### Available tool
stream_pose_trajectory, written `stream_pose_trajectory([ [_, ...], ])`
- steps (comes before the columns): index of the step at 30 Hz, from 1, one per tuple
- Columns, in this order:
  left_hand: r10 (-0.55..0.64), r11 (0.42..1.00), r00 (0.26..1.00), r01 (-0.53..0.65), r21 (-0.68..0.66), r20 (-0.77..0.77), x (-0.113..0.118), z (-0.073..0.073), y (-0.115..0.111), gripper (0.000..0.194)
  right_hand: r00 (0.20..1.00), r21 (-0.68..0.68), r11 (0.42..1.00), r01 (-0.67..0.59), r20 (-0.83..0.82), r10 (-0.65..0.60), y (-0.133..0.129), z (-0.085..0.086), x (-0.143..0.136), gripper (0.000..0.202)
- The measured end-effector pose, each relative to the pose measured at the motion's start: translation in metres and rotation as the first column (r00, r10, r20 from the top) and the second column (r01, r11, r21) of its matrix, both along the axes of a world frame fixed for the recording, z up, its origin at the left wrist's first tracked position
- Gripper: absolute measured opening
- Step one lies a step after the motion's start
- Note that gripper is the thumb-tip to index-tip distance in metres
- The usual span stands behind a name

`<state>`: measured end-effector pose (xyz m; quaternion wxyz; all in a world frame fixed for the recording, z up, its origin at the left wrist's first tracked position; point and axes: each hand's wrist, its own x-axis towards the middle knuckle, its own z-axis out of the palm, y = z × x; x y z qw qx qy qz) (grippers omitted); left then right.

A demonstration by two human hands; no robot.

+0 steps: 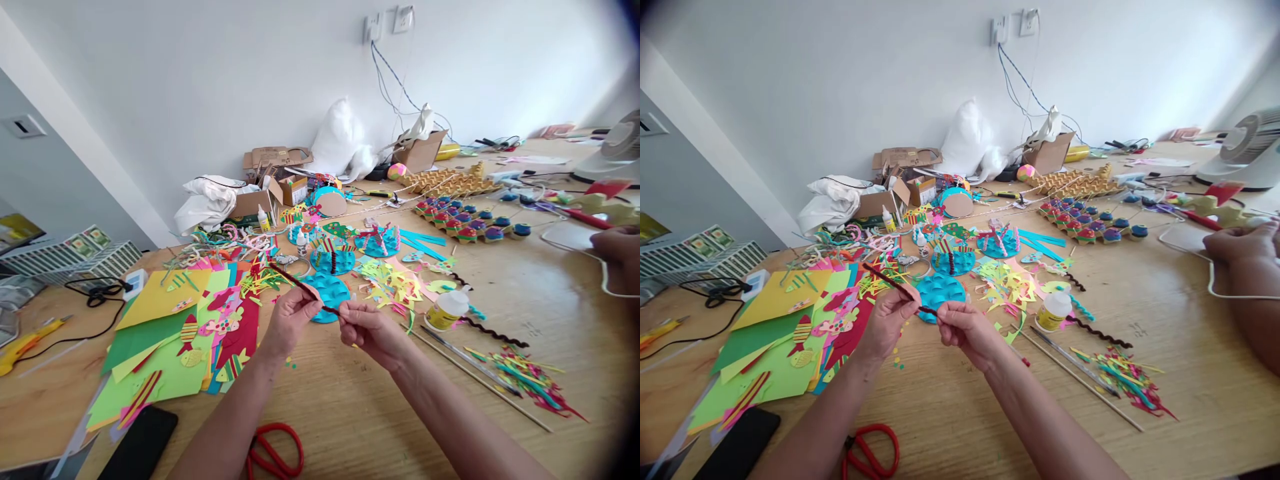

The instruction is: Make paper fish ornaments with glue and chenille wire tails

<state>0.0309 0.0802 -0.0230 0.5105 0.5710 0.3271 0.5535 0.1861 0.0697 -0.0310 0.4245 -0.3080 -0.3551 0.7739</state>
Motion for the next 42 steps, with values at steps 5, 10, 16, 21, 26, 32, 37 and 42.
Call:
stream_pose_trajectory([
  [5,0.051,0.998,0.999,-0.050,-0.022,0.012,-0.004,-0.003,0.004,0.007,0.999,-0.029,1.000,-0.008,-0.036,0.007,0.003,0.004,-0.002,0.023],
  [10,0.024,0.998,0.999,-0.021,-0.066,0.045,-0.003,-0.005,0.003,0.010,0.996,-0.066,0.998,-0.021,-0.090,0.015,-0.003,-0.002,-0.009,0.024],
  [16,-0.027,1.000,1.000,0.027,-0.006,-0.014,-0.004,0.003,0.000,0.006,0.992,-0.095,0.992,-0.084,-0.101,0.074,-0.005,-0.003,-0.008,0.023],
  [21,-0.030,0.994,0.995,0.039,0.099,-0.092,-0.006,0.006,0.000,0.006,0.993,-0.097,0.991,-0.094,-0.083,0.086,-0.008,-0.003,-0.006,0.023],
  [26,-0.073,0.970,0.977,0.116,0.212,-0.199,-0.009,0.008,0.003,0.010,0.993,0.036,0.999,0.003,0.115,-0.007,-0.009,0.010,-0.002,0.023],
  [32,-0.066,0.991,0.995,0.075,0.112,-0.080,-0.006,0.004,0.001,0.006,0.978,0.125,0.985,0.114,0.159,-0.134,-0.015,0.017,-0.008,0.029],
  [37,-0.073,0.990,0.987,0.089,0.113,-0.142,-0.006,0.008,0.000,0.007,0.980,0.123,0.988,0.090,0.166,-0.110,-0.016,0.014,-0.009,0.029],
  [42,-0.052,0.994,0.998,0.049,-0.093,-0.032,0.000,0.005,-0.002,0.015,0.955,0.282,0.958,0.050,0.267,-0.129,-0.012,0.011,-0.003,0.030],
])
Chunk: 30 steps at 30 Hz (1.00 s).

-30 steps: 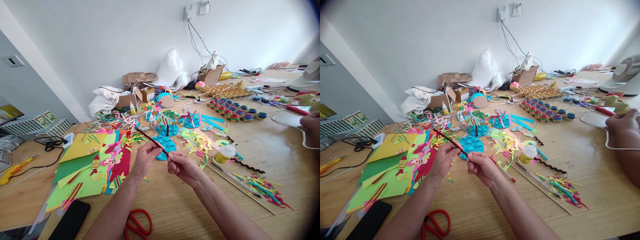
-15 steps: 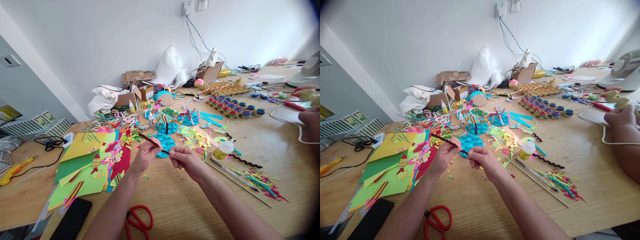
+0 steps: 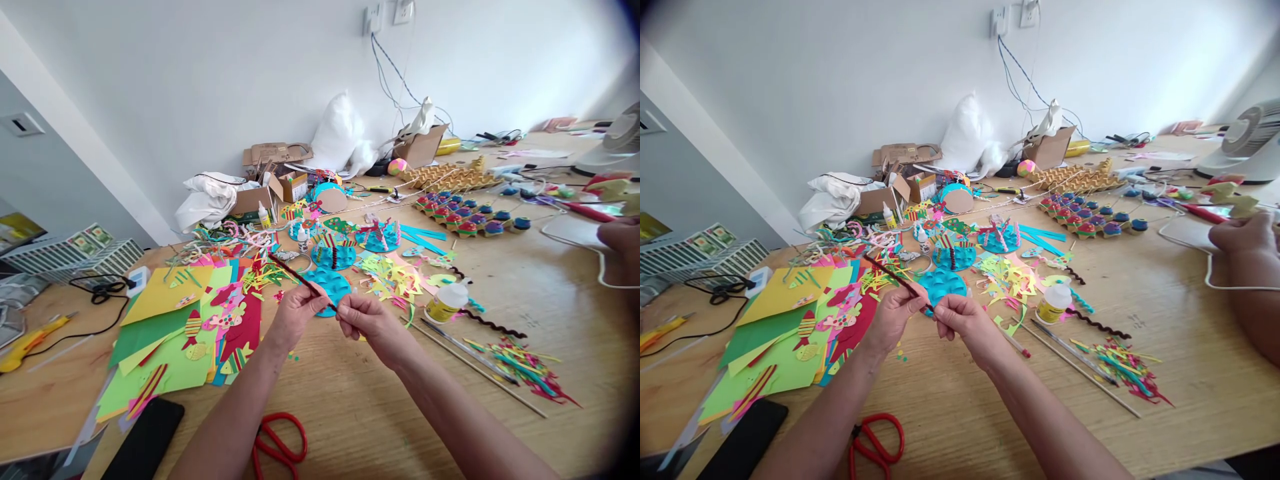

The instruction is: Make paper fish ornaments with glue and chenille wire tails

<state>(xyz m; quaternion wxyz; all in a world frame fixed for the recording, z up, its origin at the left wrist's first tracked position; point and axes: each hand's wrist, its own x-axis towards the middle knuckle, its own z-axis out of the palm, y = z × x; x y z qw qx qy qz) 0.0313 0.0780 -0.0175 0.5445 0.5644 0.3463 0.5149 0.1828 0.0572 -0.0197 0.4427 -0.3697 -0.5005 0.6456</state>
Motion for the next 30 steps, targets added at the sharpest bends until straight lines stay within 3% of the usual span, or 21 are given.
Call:
stream_pose_trajectory([
  [3,0.007,0.975,0.981,0.036,-0.218,0.192,0.006,-0.008,0.000,0.020,0.995,0.204,0.978,0.054,0.069,-0.069,0.004,-0.006,0.000,0.029],
  [6,0.025,0.939,0.954,0.080,-0.335,0.300,0.010,-0.013,0.001,0.023,0.976,0.308,0.940,0.144,0.111,-0.186,0.008,-0.014,-0.002,0.024],
  [9,0.055,0.945,0.955,0.045,-0.325,0.291,0.011,-0.014,0.002,0.022,0.940,0.372,0.908,0.192,0.195,-0.279,0.011,-0.017,-0.003,0.020],
  [14,0.082,0.974,0.989,-0.054,-0.220,0.119,0.011,-0.012,0.001,0.019,0.820,0.524,0.835,0.168,0.396,-0.414,0.009,-0.015,-0.001,0.014],
  [17,0.108,0.981,0.994,-0.102,-0.162,0.028,0.011,-0.014,0.003,0.019,0.775,0.565,0.803,0.191,0.415,-0.477,0.008,-0.014,-0.001,0.012],
  [21,0.150,0.982,0.989,-0.151,-0.115,-0.015,0.012,-0.019,0.005,0.020,0.775,0.579,0.787,0.211,0.392,-0.496,0.008,-0.016,-0.003,0.011],
  [24,0.177,0.969,0.981,-0.159,-0.186,0.080,0.015,-0.021,0.005,0.023,0.779,0.619,0.744,0.251,0.328,-0.535,0.007,-0.019,-0.006,0.011],
  [27,0.140,0.946,0.958,-0.055,-0.320,0.251,0.017,-0.020,0.004,0.027,0.760,0.665,0.696,0.272,0.295,-0.579,0.006,-0.023,-0.008,0.011],
  [30,0.113,0.938,0.945,0.000,-0.345,0.307,0.016,-0.019,0.003,0.026,0.760,0.659,0.696,0.285,0.287,-0.583,0.009,-0.028,-0.010,0.009],
])
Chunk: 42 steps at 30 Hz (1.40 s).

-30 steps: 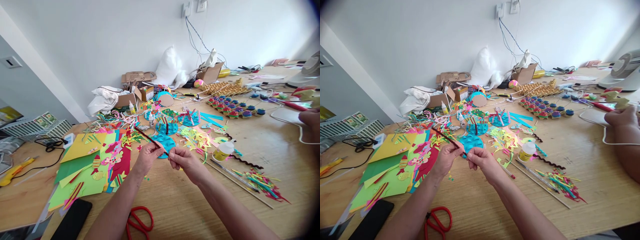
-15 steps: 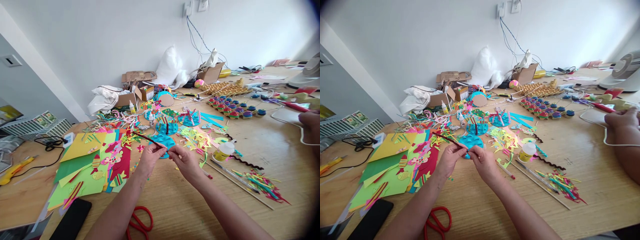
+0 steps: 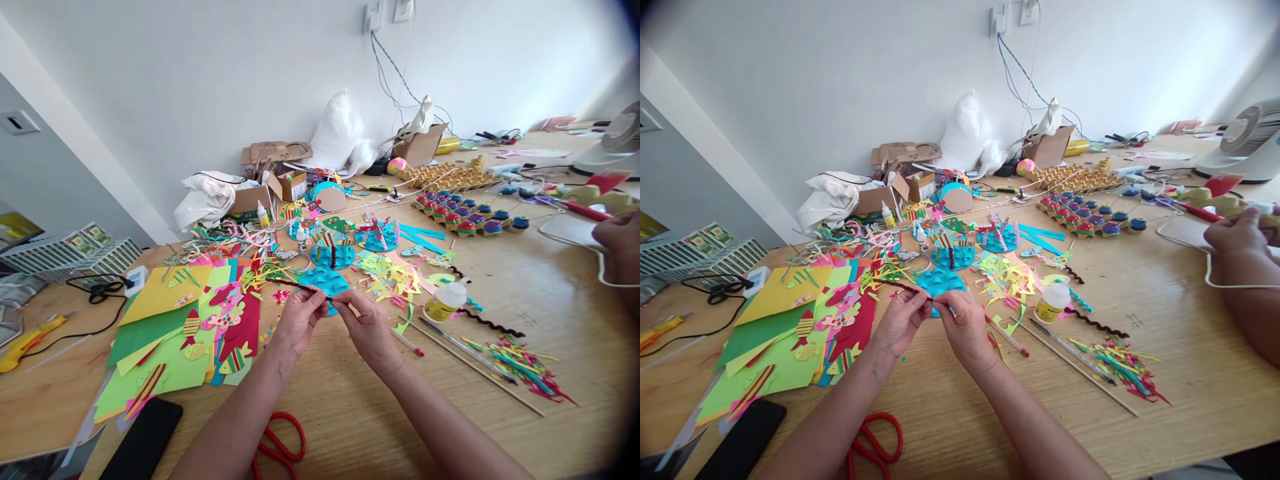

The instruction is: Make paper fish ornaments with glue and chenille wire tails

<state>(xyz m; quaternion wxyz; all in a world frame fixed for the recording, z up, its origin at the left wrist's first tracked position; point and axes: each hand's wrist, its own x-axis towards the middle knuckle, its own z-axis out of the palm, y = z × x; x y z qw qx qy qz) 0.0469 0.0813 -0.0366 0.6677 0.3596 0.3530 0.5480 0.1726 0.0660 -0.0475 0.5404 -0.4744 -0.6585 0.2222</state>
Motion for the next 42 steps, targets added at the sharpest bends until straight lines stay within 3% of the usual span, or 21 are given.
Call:
stream_pose_trajectory([
  [5,0.067,0.991,0.991,-0.053,0.121,-0.117,-0.002,0.001,-0.001,0.019,0.987,-0.109,0.993,-0.054,-0.154,0.037,0.004,0.000,0.000,0.007],
  [11,0.028,0.984,0.969,0.016,0.176,-0.244,-0.003,0.003,-0.002,0.018,0.932,-0.278,0.931,-0.237,-0.335,0.137,0.005,0.002,0.003,0.014],
  [17,-0.029,0.981,0.963,0.078,0.176,-0.268,-0.006,0.006,-0.001,0.019,0.881,-0.345,0.845,-0.408,-0.392,0.265,0.009,0.009,0.014,0.022],
  [21,-0.101,0.982,0.976,0.129,0.137,-0.194,-0.007,0.006,-0.002,0.020,0.865,-0.375,0.799,-0.470,-0.377,0.331,0.013,0.016,0.021,0.023],
  [28,0.036,0.992,0.985,-0.015,0.126,-0.170,-0.006,-0.002,0.003,0.018,0.951,-0.333,0.908,-0.255,-0.255,0.174,0.003,0.005,0.007,0.012],
  [33,0.097,0.991,0.982,-0.080,0.103,-0.162,-0.002,-0.003,0.002,0.019,0.996,-0.110,0.993,-0.045,0.072,0.053,-0.002,0.004,0.005,0.014],
  [42,0.045,0.995,0.984,-0.029,0.093,-0.173,-0.002,0.001,0.000,0.017,0.987,-0.131,0.983,-0.128,0.078,0.138,-0.008,0.015,0.004,0.020],
])
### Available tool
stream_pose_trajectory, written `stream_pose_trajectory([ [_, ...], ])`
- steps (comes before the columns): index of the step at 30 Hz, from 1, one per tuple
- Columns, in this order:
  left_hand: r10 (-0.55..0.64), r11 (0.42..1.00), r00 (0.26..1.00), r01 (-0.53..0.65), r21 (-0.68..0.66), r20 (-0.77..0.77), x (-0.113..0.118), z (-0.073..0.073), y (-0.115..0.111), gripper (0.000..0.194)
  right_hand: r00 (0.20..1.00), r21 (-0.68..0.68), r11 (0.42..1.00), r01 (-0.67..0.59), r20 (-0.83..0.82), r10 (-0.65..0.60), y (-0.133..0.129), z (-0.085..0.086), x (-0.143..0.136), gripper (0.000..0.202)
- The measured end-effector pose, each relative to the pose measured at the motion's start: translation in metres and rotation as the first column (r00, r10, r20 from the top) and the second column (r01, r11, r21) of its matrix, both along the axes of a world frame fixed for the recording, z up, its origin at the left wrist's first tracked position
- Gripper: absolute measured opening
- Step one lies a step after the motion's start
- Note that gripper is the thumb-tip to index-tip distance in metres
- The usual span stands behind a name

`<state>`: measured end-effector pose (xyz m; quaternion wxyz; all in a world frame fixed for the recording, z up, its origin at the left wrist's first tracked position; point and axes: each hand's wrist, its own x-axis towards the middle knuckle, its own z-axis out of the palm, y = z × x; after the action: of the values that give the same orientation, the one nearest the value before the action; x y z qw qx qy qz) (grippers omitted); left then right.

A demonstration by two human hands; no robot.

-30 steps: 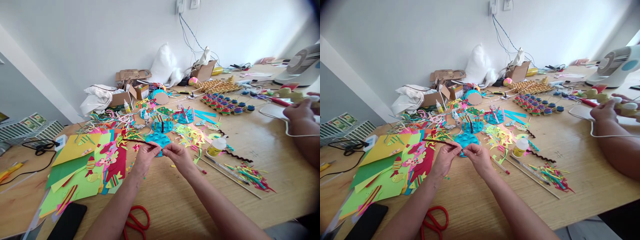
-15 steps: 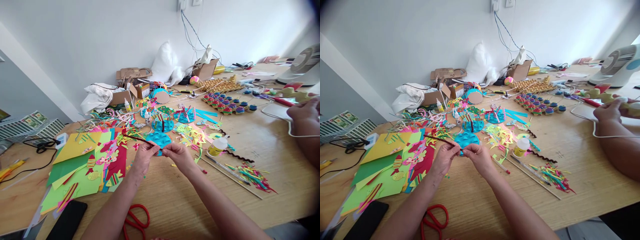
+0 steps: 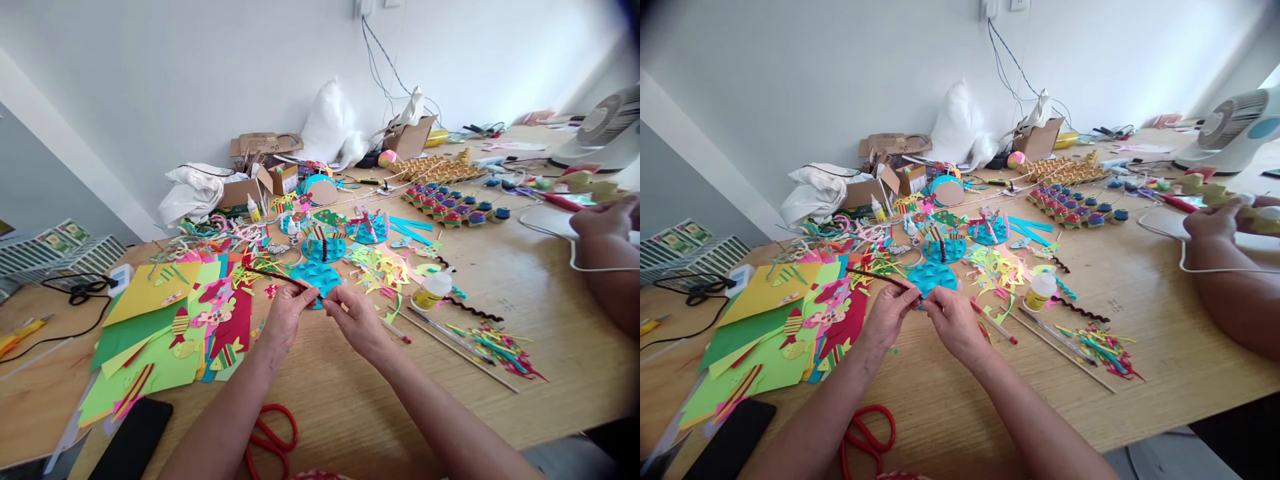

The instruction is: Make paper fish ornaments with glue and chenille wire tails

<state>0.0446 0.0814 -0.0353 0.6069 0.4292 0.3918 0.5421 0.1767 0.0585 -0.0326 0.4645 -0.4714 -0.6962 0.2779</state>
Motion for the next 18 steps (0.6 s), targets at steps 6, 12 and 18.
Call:
stream_pose_trajectory([
  [6,0.166,0.936,0.953,-0.071,0.346,-0.252,0.003,0.005,-0.005,0.009,0.989,-0.089,0.990,0.110,-0.089,-0.118,-0.003,-0.004,0.000,0.024],
  [12,0.064,0.972,0.970,-0.007,0.236,-0.236,0.001,0.003,-0.007,0.013,0.989,-0.141,0.986,0.089,-0.106,-0.105,-0.004,-0.012,-0.006,0.026],
  [18,-0.028,0.997,0.999,0.032,0.072,-0.046,-0.009,0.001,-0.001,0.018,0.955,-0.164,0.985,0.049,0.296,0.001,-0.031,-0.006,0.031,0.024],
])
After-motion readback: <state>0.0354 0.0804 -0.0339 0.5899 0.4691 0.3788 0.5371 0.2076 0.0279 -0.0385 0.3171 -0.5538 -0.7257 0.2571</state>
